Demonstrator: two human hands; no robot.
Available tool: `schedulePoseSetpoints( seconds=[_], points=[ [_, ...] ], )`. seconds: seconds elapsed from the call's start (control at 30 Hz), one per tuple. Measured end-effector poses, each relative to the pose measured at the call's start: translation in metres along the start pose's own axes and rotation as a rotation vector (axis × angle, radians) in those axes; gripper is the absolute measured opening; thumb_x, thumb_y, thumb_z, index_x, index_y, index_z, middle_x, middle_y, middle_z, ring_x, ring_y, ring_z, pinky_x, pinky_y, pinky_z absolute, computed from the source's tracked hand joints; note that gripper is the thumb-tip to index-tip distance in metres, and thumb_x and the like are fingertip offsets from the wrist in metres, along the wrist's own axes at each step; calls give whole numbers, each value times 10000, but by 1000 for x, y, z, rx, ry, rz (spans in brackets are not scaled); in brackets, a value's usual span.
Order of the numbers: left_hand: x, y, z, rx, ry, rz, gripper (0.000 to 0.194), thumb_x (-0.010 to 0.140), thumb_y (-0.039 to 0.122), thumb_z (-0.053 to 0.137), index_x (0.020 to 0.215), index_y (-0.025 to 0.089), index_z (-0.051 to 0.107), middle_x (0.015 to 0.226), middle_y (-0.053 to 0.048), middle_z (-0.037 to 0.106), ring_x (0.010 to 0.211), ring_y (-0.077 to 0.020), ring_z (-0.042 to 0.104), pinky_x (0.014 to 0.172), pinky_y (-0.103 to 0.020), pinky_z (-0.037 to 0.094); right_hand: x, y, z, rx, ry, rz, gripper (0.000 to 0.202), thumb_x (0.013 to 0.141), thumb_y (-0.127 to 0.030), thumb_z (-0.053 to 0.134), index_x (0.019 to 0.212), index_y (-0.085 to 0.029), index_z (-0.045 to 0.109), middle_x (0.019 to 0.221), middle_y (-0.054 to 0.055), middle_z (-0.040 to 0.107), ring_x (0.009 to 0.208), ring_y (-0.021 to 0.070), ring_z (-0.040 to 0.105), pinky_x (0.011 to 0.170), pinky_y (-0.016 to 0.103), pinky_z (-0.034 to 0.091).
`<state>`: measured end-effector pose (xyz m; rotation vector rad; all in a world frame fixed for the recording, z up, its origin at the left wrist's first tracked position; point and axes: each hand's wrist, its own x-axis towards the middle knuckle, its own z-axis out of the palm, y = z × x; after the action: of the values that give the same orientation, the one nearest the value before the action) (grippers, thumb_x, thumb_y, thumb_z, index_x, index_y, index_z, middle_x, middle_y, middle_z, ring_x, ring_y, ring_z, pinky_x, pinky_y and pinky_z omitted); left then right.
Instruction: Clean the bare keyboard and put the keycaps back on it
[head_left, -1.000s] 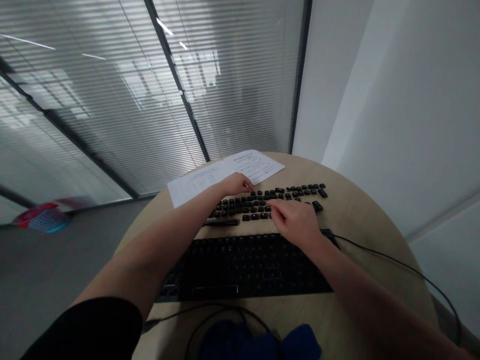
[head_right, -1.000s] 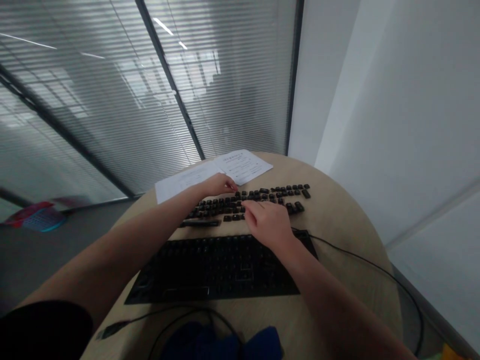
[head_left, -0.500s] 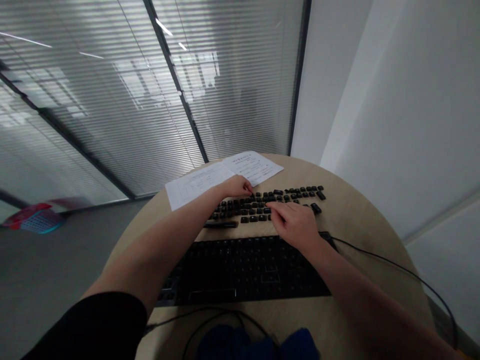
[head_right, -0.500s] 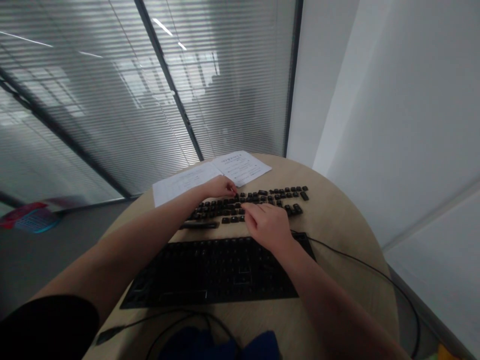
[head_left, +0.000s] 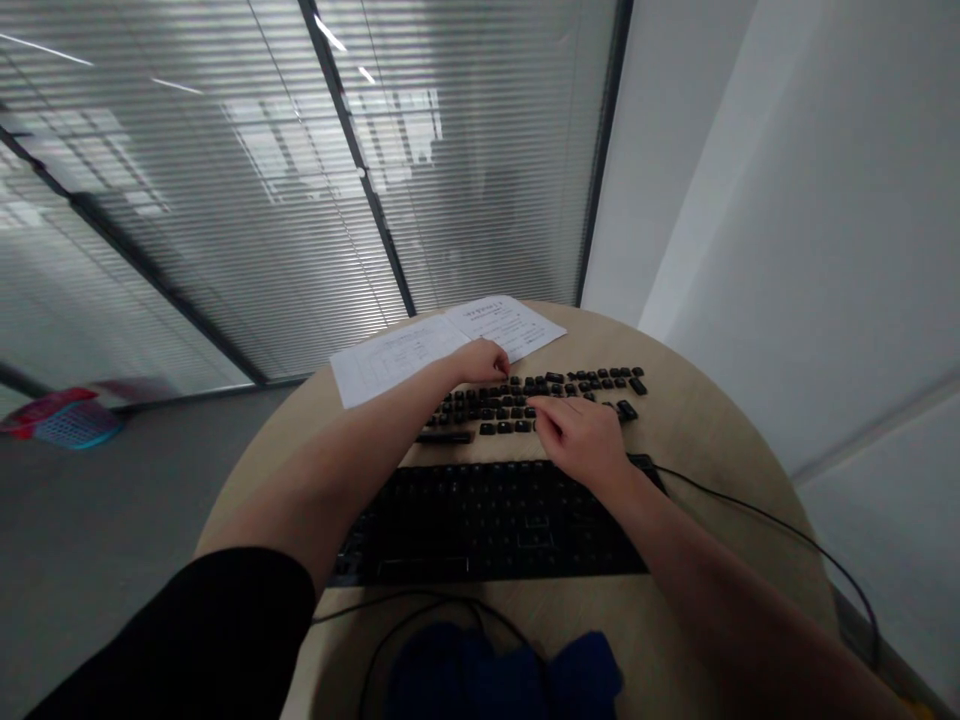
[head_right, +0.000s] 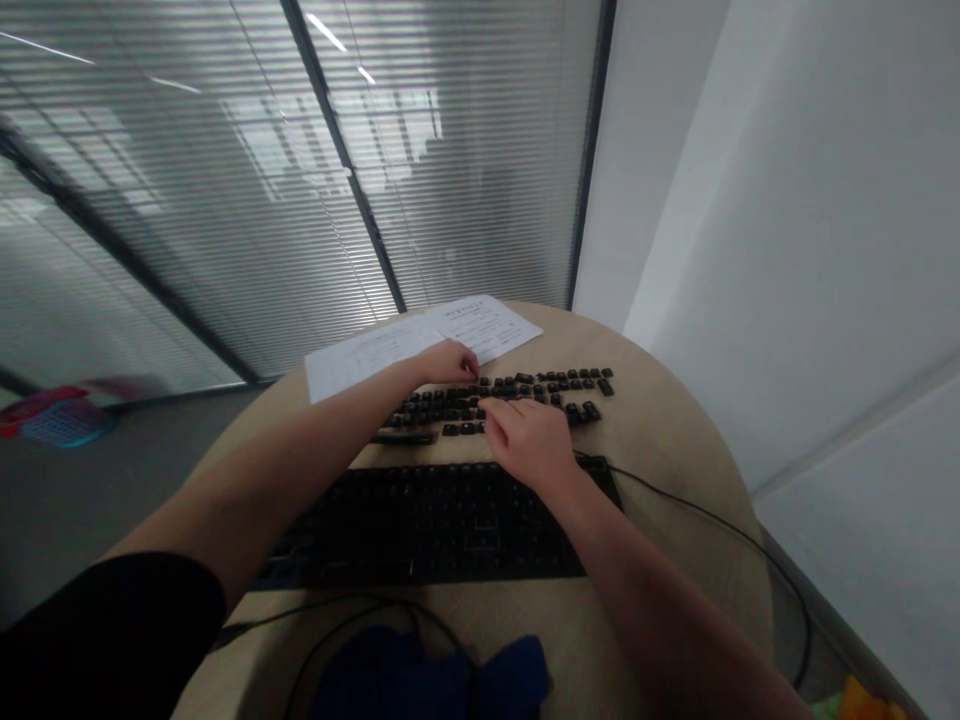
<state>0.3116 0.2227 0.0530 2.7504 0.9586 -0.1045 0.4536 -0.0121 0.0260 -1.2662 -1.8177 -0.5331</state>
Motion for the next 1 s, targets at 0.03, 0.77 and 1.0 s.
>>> schedulePoseSetpoints(
  seconds=[0.03,0.77,1.0],
  points=[
    [-1,3,-1,-8,20,-5,367,995,385,665,1300,183,632,1327,-104,646,1113,-260,670,928,-466,596,0,0,0,-3,-3,4,238,961,-154,556,1035,-199,778,943,38,828,757,174,762,708,285,548],
    [-226,70,49,-163,361,219,105,869,204,774,964,244,753,919,1,794,899,-209,696,860,-377,526,-9,-3,6,32,-115,114,260,952,-192,550,1045,-204,792,952,59,828,811,205,781,723,305,559],
    [-225,66,55,-182,355,243,118,882,184,758,989,233,740,939,-3,797,909,-213,698,899,-395,517,-9,-2,6,16,-128,118,250,945,-196,554,1022,-209,792,909,55,824,760,198,770,703,290,559]
  ],
)
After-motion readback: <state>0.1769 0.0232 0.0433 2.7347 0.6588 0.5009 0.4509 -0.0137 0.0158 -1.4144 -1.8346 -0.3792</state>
